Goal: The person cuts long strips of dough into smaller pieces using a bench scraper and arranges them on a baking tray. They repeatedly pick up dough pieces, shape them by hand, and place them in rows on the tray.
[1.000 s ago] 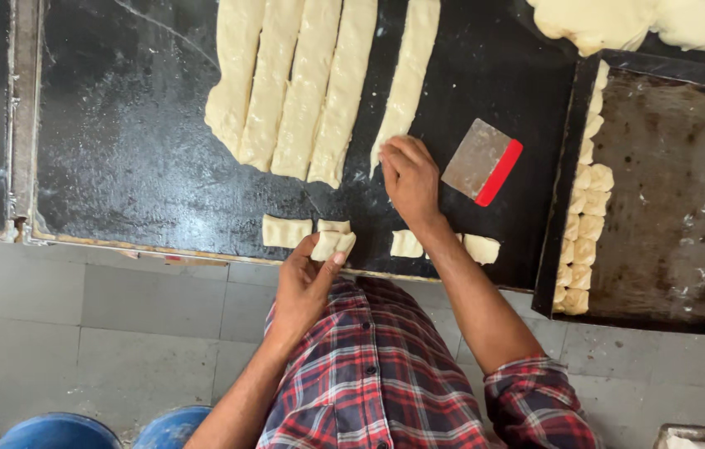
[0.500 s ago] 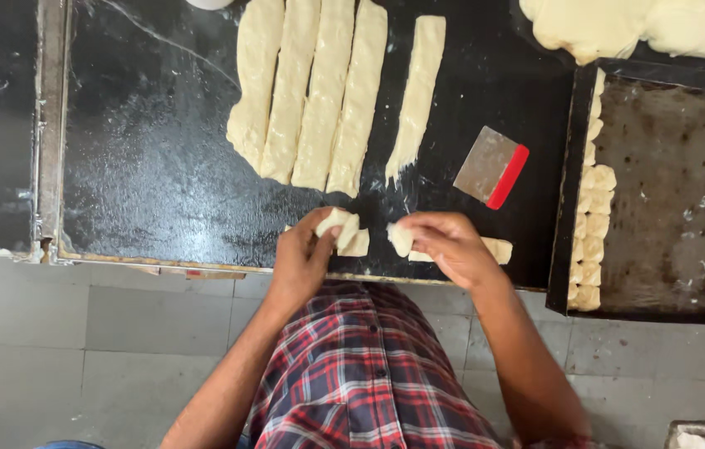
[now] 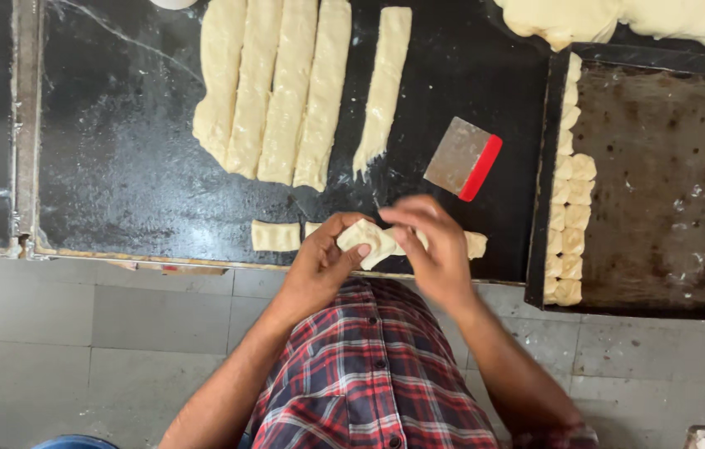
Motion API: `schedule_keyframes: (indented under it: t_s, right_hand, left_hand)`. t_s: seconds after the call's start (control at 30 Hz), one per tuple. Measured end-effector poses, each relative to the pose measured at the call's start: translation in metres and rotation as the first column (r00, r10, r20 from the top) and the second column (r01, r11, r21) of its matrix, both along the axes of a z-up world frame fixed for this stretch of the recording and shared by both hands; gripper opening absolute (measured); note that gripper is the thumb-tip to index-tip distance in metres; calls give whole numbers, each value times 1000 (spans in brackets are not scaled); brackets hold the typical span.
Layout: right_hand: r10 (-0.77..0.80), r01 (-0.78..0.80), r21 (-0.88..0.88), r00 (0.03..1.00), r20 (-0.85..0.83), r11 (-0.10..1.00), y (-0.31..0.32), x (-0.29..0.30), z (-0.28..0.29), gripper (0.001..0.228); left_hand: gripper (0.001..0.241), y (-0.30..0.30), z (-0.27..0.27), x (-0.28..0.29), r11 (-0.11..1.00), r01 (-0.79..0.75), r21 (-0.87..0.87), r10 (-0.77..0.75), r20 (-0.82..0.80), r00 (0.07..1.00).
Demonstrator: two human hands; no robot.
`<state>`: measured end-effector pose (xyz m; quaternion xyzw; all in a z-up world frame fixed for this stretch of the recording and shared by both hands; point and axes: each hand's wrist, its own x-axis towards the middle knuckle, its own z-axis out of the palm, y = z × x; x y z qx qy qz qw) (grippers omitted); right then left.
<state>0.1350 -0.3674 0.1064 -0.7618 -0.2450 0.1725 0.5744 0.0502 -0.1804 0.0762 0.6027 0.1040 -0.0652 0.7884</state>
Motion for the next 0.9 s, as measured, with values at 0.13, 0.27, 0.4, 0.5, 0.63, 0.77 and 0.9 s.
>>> schedule_keyframes:
  t_s: [0.13, 0.27, 0.4, 0.5, 0.63, 0.77, 0.9]
  right_hand:
    - [147, -146, 19, 972, -183, 989, -8, 27, -25, 20]
    - [126, -74, -112, 795, 593, 991, -24, 3, -16, 34]
    - [107, -48, -107, 740, 664, 993, -23, 8, -14, 46]
    - [56, -107, 120, 929, 366, 987, -28, 5, -8, 60]
    - [405, 125, 580, 599, -691, 805, -17, 19, -22, 88]
    - [480, 311, 605, 393, -784, 733, -23, 4, -46, 66]
    - [136, 44, 259, 760, -636, 965, -4, 6, -69, 28]
  left_hand:
    - [62, -17, -6, 3, 967, 53, 250, -10, -172, 985]
    - [33, -35, -14, 13, 991, -73, -110, 61, -109, 992]
    - [32, -42, 3, 20, 826, -228, -516, 43, -346, 937]
    - [32, -34, 23, 13, 955, 0, -295, -43, -138, 990]
    - [37, -16, 35, 12, 987, 155, -32, -158, -136, 978]
    - [31, -10, 33, 7, 987, -27, -160, 39, 73, 997]
    - [33, 19, 35, 2, 960, 60, 275, -31, -109, 994]
